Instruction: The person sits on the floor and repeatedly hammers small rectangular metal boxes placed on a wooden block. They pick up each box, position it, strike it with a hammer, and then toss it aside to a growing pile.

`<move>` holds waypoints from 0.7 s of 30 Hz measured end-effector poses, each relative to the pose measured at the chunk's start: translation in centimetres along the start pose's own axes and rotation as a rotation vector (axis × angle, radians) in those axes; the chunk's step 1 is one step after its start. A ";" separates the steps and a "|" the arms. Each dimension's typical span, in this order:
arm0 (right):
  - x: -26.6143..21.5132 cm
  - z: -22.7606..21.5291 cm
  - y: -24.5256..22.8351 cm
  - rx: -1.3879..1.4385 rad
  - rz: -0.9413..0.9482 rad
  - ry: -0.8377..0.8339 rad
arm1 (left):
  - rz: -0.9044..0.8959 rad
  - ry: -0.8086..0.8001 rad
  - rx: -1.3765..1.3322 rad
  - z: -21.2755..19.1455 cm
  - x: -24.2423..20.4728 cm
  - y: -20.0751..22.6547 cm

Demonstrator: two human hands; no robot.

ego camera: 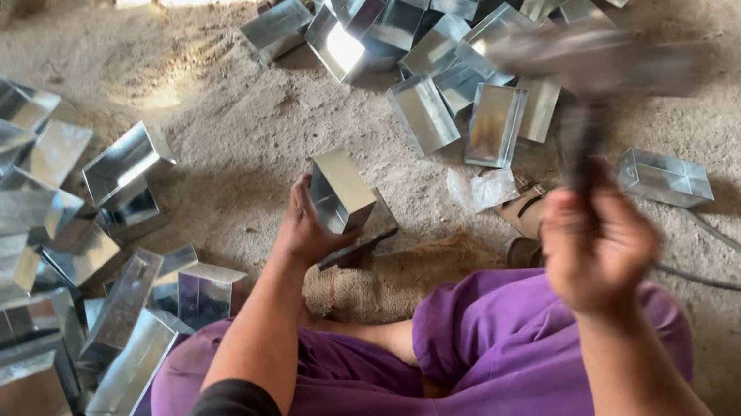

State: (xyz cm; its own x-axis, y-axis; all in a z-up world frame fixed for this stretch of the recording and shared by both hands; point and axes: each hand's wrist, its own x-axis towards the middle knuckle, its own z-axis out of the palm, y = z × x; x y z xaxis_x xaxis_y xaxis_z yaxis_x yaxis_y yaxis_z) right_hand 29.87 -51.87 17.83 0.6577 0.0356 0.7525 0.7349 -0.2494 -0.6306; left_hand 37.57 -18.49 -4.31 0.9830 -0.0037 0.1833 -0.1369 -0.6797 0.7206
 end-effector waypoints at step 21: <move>-7.0 7.4 4.1 -0.202 0.373 -0.390 | -0.147 -0.007 0.032 -1.4 -0.5 1.8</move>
State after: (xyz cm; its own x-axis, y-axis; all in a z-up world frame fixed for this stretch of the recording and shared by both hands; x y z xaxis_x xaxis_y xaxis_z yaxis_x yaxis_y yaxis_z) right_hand 29.48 -45.98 8.53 0.9067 0.2546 0.3362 0.4207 -0.4920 -0.7622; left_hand 36.62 -18.69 -2.13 0.9931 0.0925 0.0727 0.0123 -0.6964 0.7175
